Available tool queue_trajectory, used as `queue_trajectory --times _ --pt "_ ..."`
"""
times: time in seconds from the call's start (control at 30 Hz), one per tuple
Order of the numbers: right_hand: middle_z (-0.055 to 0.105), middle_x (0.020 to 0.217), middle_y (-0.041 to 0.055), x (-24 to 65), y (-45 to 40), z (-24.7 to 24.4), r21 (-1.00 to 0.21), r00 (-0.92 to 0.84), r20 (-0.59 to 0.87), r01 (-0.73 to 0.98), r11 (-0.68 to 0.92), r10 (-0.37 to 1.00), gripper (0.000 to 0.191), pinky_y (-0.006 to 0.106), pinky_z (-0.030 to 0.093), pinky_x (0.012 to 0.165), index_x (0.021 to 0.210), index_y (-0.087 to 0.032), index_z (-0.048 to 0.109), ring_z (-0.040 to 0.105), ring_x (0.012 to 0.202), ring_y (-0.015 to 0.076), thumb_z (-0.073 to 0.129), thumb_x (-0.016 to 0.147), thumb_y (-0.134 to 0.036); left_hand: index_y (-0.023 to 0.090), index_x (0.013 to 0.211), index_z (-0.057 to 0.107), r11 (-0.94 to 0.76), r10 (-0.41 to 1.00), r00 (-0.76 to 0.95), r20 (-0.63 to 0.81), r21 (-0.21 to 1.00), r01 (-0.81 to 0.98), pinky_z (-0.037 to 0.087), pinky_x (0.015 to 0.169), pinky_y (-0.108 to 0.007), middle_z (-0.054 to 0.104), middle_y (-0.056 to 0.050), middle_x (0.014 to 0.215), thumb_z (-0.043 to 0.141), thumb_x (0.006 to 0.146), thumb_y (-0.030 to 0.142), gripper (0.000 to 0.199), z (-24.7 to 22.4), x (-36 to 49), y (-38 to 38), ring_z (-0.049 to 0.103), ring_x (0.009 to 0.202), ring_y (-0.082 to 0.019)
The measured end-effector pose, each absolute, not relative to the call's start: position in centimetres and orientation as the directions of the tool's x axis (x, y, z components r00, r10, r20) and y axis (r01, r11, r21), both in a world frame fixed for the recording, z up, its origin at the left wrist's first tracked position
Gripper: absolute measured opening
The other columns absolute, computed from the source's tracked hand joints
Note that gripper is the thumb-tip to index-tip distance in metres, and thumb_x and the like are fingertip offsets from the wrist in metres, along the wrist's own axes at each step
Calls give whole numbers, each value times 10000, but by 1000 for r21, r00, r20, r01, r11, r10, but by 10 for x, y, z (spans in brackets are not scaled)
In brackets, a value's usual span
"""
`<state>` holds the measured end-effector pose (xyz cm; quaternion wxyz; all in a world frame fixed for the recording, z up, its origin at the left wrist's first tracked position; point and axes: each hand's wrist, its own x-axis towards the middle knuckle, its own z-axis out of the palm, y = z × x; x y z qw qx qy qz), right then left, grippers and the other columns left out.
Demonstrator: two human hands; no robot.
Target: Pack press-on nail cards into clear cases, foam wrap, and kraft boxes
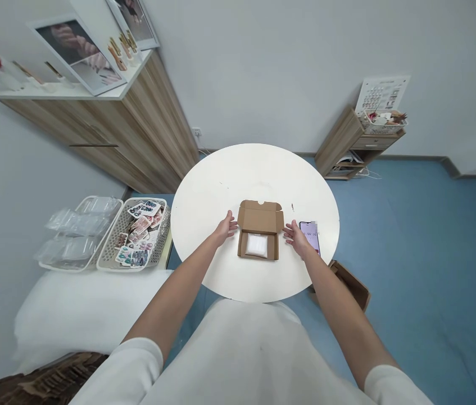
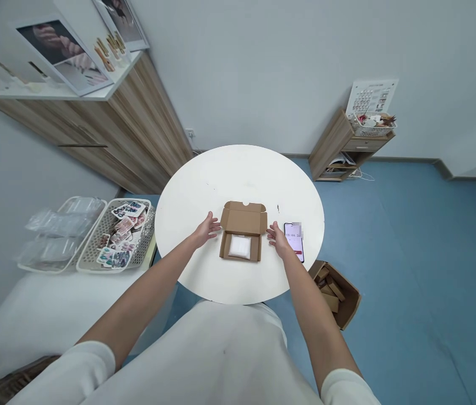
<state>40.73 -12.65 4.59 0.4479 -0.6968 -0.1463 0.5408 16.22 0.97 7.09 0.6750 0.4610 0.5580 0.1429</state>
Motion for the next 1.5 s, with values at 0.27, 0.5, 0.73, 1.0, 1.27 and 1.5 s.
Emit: queue_trajectory --times 0.27,0.5,0.73,1.0,1.27,1.5 --pt "572 1130 12 400 -108 62 -781 241 -622 -256 -570 745 652 373 336 863 1143 -314 503 471 1035 211 175 740 -707 132 1264 379 577 636 431 -639 766 284 410 871 -345 427 -147 1304 179 739 716 810 74 170 6 451 1145 -256" --pt "489 1240 -30 395 -111 68 -890 191 -445 -199 -410 875 590 363 336 888 1183 -360 469 452 1070 192 166 779 -663 144 1301 344 597 663 471 -583 790 137 408 896 -328 407 -115 1315 144 752 705 810 75 166 -2 417 1172 -248" --pt "456 1283 -22 388 -127 62 -909 114 -380 -229 -348 918 598 356 353 932 1207 -341 464 468 1087 194 159 794 -648 222 1319 325 664 596 561 -574 746 57 401 912 -341 456 -94 1216 32 713 736 847 74 157 -14 416 1164 -240" --pt "459 1286 -28 389 -138 54 -885 130 -457 -168 -435 880 603 378 301 1006 1213 -335 463 374 1199 185 167 795 -652 270 1285 378 618 550 631 -548 775 133 352 964 -329 407 -41 1300 -12 708 730 835 78 148 -18 360 1217 -227" --pt "391 1328 -6 388 -143 52 -851 130 -518 -179 -494 845 507 357 303 1017 1194 -294 488 306 1252 192 323 810 -580 317 1280 372 547 485 669 -564 792 271 258 1023 -366 272 43 1411 96 755 697 704 76 139 -24 221 1298 -226" --pt "419 1280 -11 382 -147 65 -793 154 -552 -400 -459 820 401 323 402 955 1103 -311 543 423 1159 183 392 805 -533 314 1276 372 519 463 672 -578 791 323 298 989 -389 258 20 1418 204 776 667 634 80 133 -23 249 1284 -242"
